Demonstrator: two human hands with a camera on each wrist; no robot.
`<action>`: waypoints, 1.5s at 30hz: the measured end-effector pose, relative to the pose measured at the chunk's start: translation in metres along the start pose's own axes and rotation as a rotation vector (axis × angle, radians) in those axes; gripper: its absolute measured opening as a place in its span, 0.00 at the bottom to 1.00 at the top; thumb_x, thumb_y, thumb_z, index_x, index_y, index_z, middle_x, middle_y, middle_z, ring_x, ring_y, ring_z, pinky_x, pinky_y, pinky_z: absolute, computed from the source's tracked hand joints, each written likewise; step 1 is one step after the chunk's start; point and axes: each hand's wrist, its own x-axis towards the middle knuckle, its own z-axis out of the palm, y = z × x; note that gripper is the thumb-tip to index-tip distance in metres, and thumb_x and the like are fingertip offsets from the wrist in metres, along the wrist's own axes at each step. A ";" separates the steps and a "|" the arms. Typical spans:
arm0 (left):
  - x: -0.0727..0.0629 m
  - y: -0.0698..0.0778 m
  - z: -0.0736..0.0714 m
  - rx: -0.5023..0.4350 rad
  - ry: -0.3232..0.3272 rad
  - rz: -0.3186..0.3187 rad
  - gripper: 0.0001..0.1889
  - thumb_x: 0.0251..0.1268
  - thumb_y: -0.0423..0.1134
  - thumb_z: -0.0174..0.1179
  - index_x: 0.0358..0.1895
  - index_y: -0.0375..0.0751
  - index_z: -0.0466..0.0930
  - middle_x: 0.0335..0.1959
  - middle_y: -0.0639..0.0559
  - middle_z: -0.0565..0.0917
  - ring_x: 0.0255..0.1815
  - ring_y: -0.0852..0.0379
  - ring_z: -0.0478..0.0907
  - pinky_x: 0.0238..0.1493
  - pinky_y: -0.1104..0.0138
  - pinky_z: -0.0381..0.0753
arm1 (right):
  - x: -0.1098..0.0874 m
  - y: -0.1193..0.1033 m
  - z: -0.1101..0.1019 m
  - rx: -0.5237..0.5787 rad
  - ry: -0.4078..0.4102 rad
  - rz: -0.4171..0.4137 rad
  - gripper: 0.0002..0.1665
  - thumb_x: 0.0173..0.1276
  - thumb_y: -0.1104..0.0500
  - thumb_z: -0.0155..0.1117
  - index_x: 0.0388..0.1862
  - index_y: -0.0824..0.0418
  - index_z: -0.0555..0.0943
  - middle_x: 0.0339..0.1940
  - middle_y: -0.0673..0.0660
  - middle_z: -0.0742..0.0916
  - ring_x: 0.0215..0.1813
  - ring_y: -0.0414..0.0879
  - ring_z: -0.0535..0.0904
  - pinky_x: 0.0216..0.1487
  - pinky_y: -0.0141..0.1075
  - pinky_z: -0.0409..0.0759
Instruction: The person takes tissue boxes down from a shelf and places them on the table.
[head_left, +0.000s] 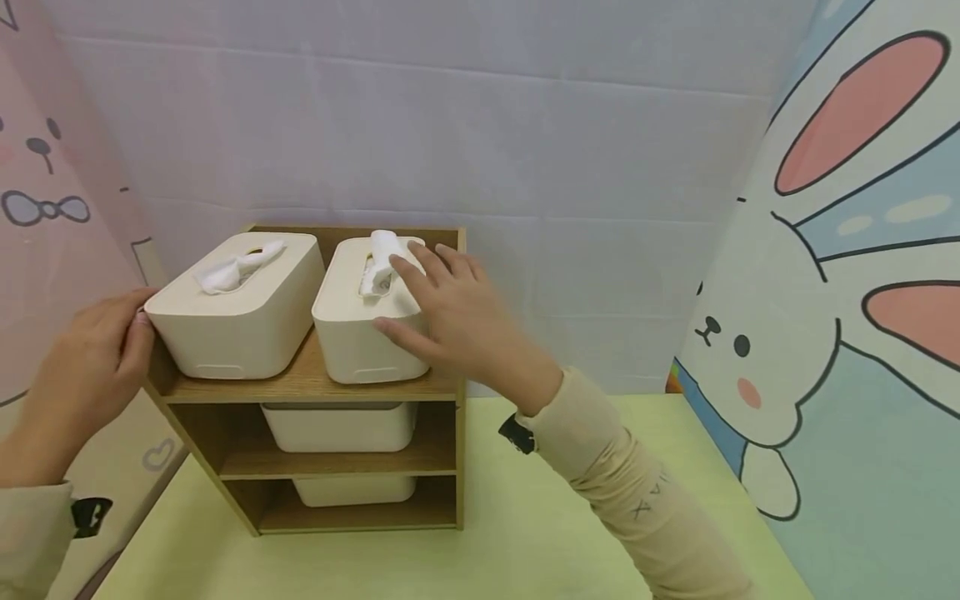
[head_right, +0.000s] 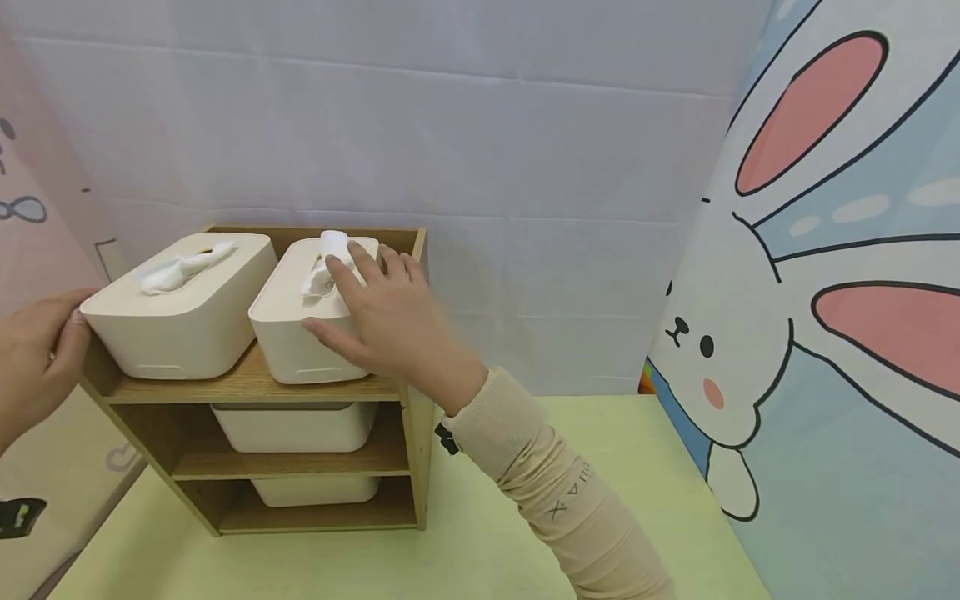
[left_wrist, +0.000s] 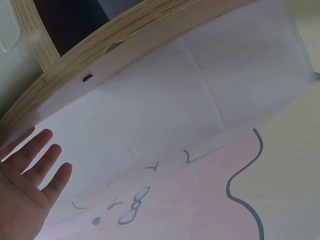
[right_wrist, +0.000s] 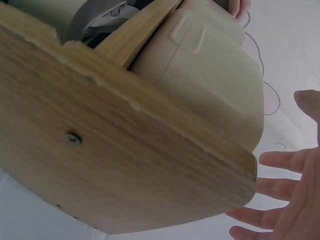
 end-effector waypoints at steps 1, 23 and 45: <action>0.000 -0.001 0.000 -0.009 -0.001 0.006 0.19 0.68 0.34 0.39 0.57 0.29 0.70 0.50 0.28 0.74 0.54 0.30 0.66 0.66 0.50 0.58 | 0.003 -0.003 0.000 -0.007 -0.016 0.001 0.39 0.65 0.32 0.41 0.69 0.53 0.61 0.69 0.56 0.66 0.68 0.57 0.62 0.67 0.47 0.60; 0.005 -0.007 0.005 -0.086 -0.090 -0.012 0.21 0.69 0.35 0.40 0.64 0.37 0.66 0.56 0.29 0.71 0.61 0.32 0.64 0.69 0.52 0.53 | 0.019 -0.049 0.019 -0.092 -0.017 0.056 0.38 0.65 0.30 0.37 0.63 0.52 0.67 0.68 0.58 0.68 0.63 0.59 0.67 0.56 0.50 0.72; 0.008 -0.018 0.007 0.049 -0.028 0.123 0.22 0.66 0.34 0.43 0.63 0.37 0.67 0.58 0.35 0.74 0.54 0.32 0.69 0.68 0.53 0.57 | 0.020 -0.071 0.042 -0.273 0.110 0.229 0.48 0.54 0.20 0.35 0.55 0.54 0.73 0.61 0.58 0.74 0.57 0.62 0.73 0.49 0.47 0.78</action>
